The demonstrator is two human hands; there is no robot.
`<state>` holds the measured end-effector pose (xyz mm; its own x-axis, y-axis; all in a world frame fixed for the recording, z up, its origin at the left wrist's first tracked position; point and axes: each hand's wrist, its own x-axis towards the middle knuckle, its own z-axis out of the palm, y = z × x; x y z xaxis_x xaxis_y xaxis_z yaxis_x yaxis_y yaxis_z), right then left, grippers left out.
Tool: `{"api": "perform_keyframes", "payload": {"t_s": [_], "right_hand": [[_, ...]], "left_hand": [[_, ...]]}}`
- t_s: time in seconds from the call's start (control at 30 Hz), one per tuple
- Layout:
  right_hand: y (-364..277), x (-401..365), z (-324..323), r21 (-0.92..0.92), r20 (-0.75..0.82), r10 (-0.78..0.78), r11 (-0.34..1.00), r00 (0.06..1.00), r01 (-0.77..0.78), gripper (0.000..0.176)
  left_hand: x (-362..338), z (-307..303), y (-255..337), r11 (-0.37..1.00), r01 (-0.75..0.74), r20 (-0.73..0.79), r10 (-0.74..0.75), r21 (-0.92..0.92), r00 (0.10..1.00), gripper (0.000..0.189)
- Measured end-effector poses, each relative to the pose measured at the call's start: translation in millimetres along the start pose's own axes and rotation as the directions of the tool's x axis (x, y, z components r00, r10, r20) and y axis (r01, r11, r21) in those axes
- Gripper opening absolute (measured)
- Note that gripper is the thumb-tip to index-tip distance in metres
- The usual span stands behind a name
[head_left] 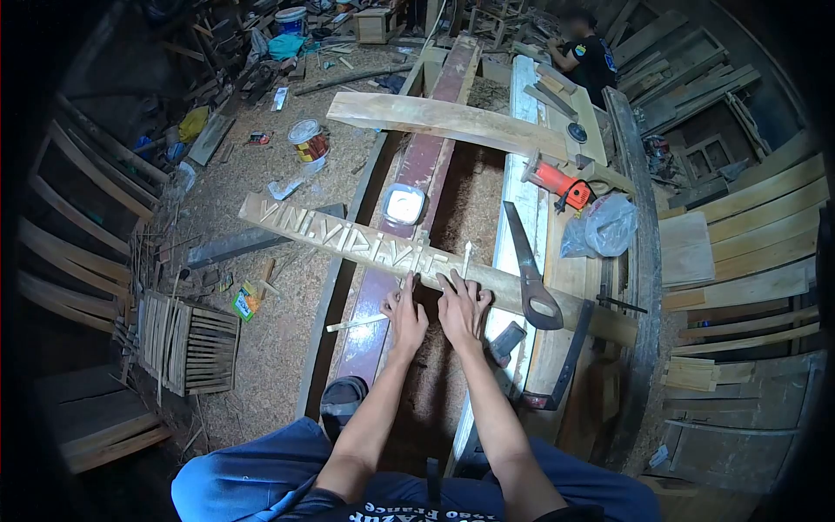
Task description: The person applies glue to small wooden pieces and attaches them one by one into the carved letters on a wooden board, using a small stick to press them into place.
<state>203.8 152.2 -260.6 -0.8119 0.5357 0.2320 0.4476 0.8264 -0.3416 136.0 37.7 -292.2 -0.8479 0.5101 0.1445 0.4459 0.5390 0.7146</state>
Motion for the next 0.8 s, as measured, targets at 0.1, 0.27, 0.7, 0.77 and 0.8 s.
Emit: {"api": "perform_keyframes", "payload": {"t_s": [0.1,0.27,0.7,0.77,0.8], "right_hand": [[-0.9,0.3,1.1,0.047,0.059,0.040,0.998,0.997,-0.042,0.049],[-2.9,0.5,5.4,0.053,0.043,0.042,0.998,0.998,-0.044,0.048],[-5.4,2.5,5.5,0.004,-0.016,0.021,1.000,1.000,-0.021,0.042],[-5.0,2.1,6.4,0.002,-0.016,0.020,1.000,1.000,-0.020,0.043],[-4.7,2.0,6.9,-0.001,-0.017,0.018,1.000,1.000,-0.018,0.044]], "left_hand": [[0.2,-1.5,0.3,1.000,-0.014,0.017,0.014,0.010,1.000,0.084],[3.1,0.1,2.4,1.000,0.014,0.065,-0.013,-0.014,0.998,0.084],[5.8,5.0,-2.2,1.000,-0.007,0.095,0.007,0.000,0.995,0.088],[6.4,4.0,-0.9,1.000,-0.005,0.103,0.006,-0.006,0.995,0.088],[6.6,3.3,0.1,1.000,-0.003,0.110,0.004,-0.012,0.994,0.089]]}}
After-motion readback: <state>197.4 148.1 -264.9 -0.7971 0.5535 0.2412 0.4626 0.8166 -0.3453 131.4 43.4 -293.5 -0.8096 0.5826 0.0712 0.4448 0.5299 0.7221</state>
